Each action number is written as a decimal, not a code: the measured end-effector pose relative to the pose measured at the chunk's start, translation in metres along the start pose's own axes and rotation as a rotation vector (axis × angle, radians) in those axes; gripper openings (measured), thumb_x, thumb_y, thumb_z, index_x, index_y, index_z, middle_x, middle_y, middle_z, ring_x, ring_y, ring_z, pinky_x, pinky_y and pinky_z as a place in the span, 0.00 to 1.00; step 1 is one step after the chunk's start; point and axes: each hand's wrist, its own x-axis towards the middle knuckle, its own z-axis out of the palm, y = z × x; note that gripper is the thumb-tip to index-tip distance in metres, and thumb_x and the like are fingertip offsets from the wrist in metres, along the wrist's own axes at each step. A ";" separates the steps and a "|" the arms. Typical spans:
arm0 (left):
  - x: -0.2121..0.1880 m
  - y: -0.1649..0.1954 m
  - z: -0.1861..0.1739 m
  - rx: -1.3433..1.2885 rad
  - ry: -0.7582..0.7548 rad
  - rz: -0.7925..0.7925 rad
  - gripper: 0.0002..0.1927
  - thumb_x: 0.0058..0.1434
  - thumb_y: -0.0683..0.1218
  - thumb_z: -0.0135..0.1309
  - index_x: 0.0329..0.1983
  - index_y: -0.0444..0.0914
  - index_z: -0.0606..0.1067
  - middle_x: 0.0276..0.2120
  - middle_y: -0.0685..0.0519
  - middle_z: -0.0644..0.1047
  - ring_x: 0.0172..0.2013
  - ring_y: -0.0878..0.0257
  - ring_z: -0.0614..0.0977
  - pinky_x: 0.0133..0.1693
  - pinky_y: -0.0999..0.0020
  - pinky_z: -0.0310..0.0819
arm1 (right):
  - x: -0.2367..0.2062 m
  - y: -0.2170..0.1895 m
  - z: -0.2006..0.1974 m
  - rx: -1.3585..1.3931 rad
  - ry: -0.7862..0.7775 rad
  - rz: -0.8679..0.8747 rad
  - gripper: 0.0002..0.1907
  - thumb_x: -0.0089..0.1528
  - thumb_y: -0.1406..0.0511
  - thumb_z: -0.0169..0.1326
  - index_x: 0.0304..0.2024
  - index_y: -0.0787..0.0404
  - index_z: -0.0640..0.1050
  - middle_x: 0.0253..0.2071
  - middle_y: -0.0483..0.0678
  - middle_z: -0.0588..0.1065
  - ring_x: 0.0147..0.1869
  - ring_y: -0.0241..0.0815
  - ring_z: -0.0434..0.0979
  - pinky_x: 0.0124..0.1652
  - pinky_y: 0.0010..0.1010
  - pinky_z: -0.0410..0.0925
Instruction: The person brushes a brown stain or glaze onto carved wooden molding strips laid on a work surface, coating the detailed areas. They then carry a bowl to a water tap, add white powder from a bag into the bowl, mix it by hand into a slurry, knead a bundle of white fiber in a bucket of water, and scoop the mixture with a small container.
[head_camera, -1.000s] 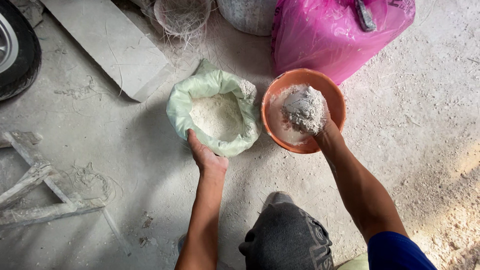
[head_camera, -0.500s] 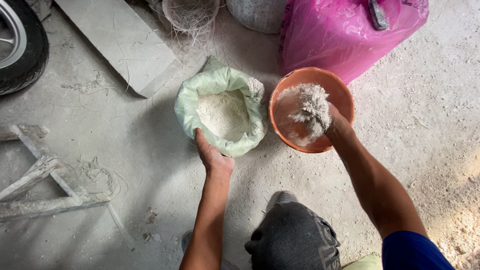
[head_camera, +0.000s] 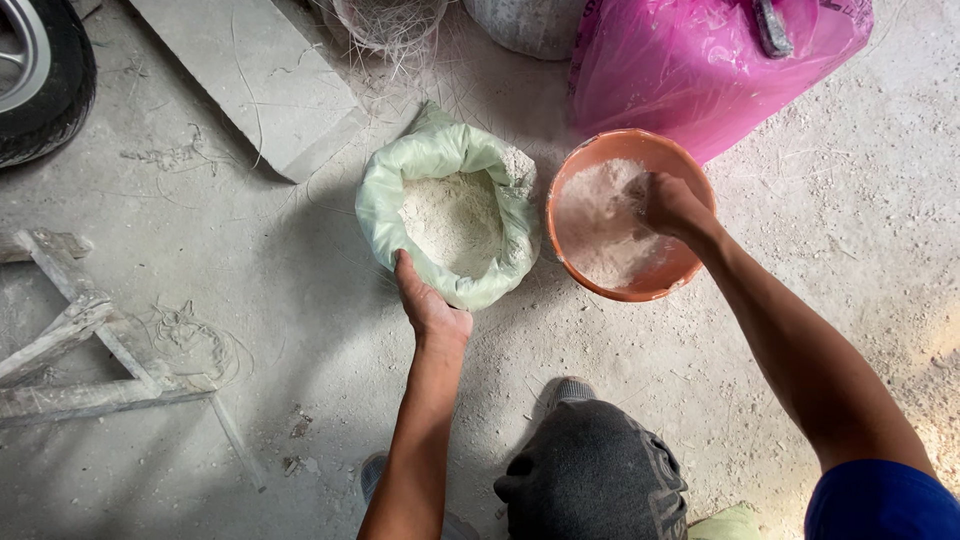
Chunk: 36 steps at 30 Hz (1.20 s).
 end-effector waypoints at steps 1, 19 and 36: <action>0.001 0.001 0.000 0.004 -0.008 0.011 0.43 0.65 0.65 0.43 0.77 0.41 0.50 0.75 0.49 0.56 0.73 0.51 0.59 0.70 0.49 0.52 | -0.001 -0.001 -0.001 -0.106 -0.008 -0.011 0.14 0.67 0.61 0.51 0.48 0.63 0.79 0.39 0.56 0.79 0.20 0.41 0.73 0.19 0.32 0.67; -0.033 -0.008 -0.016 0.246 -0.028 0.124 0.41 0.65 0.61 0.47 0.75 0.38 0.53 0.72 0.44 0.61 0.69 0.50 0.64 0.67 0.55 0.56 | 0.141 -0.279 0.093 -0.050 -0.047 -0.475 0.11 0.62 0.69 0.52 0.46 0.62 0.80 0.38 0.52 0.79 0.35 0.44 0.78 0.36 0.36 0.73; -0.026 -0.033 -0.008 0.249 0.081 0.076 0.49 0.62 0.66 0.48 0.78 0.40 0.45 0.75 0.43 0.54 0.72 0.49 0.59 0.70 0.53 0.50 | 0.104 -0.210 0.172 0.196 -0.365 -0.211 0.18 0.66 0.67 0.49 0.58 0.65 0.74 0.50 0.54 0.78 0.49 0.41 0.79 0.50 0.32 0.72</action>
